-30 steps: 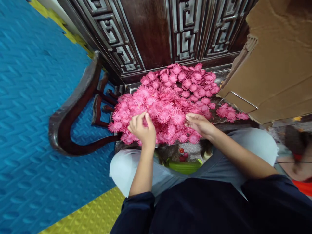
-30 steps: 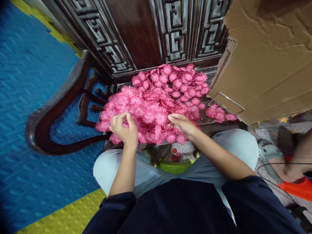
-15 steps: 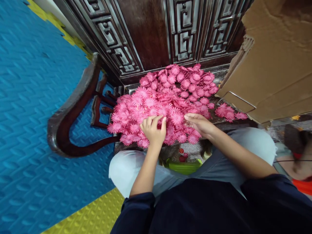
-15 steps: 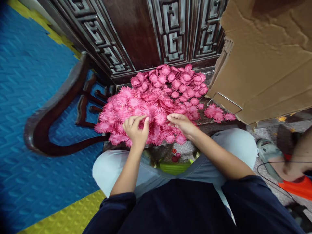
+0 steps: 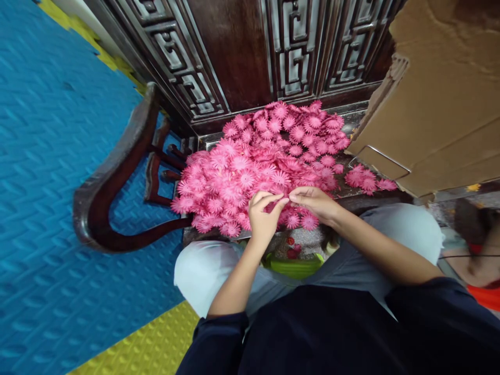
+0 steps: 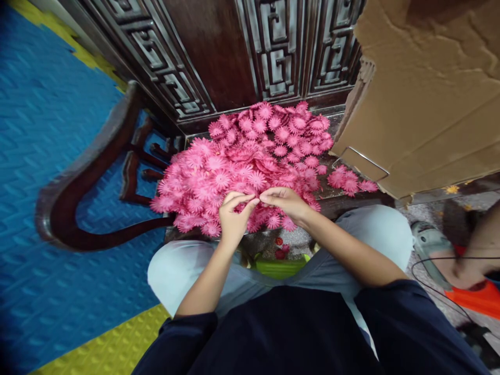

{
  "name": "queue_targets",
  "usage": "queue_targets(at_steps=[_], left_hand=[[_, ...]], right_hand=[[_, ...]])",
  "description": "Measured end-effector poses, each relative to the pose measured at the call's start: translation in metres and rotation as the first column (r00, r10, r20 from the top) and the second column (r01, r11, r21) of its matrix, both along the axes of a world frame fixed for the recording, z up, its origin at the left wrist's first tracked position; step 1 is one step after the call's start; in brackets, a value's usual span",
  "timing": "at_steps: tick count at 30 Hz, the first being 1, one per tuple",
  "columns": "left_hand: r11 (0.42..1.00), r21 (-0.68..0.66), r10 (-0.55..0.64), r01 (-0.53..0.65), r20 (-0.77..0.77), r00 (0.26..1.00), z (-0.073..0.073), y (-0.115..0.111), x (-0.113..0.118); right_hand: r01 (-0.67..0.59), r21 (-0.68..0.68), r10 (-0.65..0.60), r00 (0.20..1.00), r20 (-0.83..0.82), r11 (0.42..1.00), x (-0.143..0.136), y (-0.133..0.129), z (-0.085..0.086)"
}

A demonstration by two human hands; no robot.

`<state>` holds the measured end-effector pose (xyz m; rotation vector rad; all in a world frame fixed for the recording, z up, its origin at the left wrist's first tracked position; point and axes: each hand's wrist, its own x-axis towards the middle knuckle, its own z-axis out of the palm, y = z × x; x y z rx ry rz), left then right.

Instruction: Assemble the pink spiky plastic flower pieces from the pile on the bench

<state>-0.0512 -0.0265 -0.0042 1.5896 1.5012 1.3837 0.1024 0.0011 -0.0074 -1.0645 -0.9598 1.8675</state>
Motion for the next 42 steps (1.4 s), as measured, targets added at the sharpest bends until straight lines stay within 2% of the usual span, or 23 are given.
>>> queue_targets(at_steps=[4, 11, 19, 22, 28, 35, 38, 40, 42], left_hand=[[0.996, -0.07, -0.044, 0.058, 0.179, 0.983, 0.0, 0.001, 0.001], [0.977, -0.162, -0.078, 0.137, 0.326, 0.942, -0.002, 0.002, -0.001], [0.925, -0.315, -0.021, 0.214, 0.519, 0.855, -0.006, 0.006, -0.002], [0.915, -0.338, -0.009, 0.218, 0.525, 0.851, -0.007, 0.006, -0.003], [0.988, -0.155, 0.043, 0.01, 0.338, 0.94, -0.002, 0.005, -0.013], [0.994, -0.037, 0.111, -0.105, 0.283, 0.953, 0.0, 0.0, -0.008], [0.972, 0.012, 0.221, -0.236, 0.31, 0.925, 0.002, 0.003, -0.015], [0.927, 0.055, 0.335, -0.372, 0.328, 0.883, 0.004, 0.008, -0.026], [0.88, 0.129, 0.416, -0.457, 0.253, 0.873, 0.005, 0.013, -0.036]], right_hand=[[0.002, 0.012, -0.002, 1.0, 0.024, 1.0, -0.001, 0.0, 0.001], [0.017, -0.004, -0.017, 1.0, 0.02, 1.0, -0.002, -0.001, 0.002], [0.018, -0.003, -0.018, 1.0, 0.017, 1.0, -0.001, -0.001, 0.004], [0.027, 0.004, -0.027, 0.999, 0.03, 1.0, 0.0, 0.0, 0.004], [0.1, -0.05, -0.098, 0.995, 0.034, 0.994, 0.002, 0.004, 0.004], [0.093, -0.098, -0.093, 0.996, -0.001, 0.991, -0.004, -0.004, 0.012], [0.148, -0.13, -0.152, 0.988, -0.025, 0.98, 0.0, -0.001, 0.011], [0.228, -0.147, -0.236, 0.971, -0.036, 0.962, 0.006, 0.004, 0.009], [0.268, -0.132, -0.276, 0.96, -0.051, 0.954, 0.013, 0.01, 0.009]])
